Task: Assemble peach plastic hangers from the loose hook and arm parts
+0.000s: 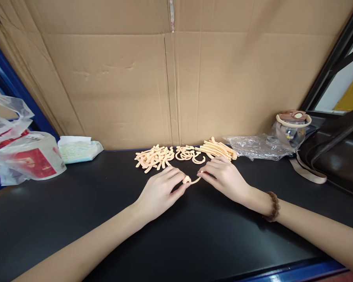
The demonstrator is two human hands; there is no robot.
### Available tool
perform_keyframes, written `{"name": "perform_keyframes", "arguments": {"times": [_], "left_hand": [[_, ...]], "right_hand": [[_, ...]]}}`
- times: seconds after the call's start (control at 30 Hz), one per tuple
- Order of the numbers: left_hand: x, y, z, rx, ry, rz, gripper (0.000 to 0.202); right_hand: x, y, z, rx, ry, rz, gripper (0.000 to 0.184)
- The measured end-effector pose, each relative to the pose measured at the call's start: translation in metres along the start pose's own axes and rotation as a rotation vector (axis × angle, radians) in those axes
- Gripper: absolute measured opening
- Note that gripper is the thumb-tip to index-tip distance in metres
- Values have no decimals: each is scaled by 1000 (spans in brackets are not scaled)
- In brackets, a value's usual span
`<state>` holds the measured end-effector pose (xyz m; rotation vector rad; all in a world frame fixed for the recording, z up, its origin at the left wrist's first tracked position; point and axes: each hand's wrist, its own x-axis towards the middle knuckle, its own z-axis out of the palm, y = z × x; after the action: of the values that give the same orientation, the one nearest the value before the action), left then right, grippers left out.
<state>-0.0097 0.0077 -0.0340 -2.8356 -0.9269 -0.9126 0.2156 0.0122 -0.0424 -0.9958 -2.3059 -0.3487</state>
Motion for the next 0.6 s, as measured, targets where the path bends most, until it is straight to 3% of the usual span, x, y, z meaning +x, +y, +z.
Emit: {"name": "perform_keyframes", "arguments": {"times": [0.17, 0.33, 0.47, 0.6], "left_hand": [[-2, -1, 2, -5, 141, -51, 22], [-3, -4, 2, 21, 127, -27, 18], [-3, -4, 1, 40, 61, -9, 8], [-2, 0, 3, 28, 6, 23, 13]], "right_hand": [[1, -3, -2, 10, -50, 130, 31], [-1, -2, -1, 83, -106, 241, 32], [0, -6, -2, 572, -97, 446, 34], [4, -15, -4, 1025, -132, 532, 33]]}}
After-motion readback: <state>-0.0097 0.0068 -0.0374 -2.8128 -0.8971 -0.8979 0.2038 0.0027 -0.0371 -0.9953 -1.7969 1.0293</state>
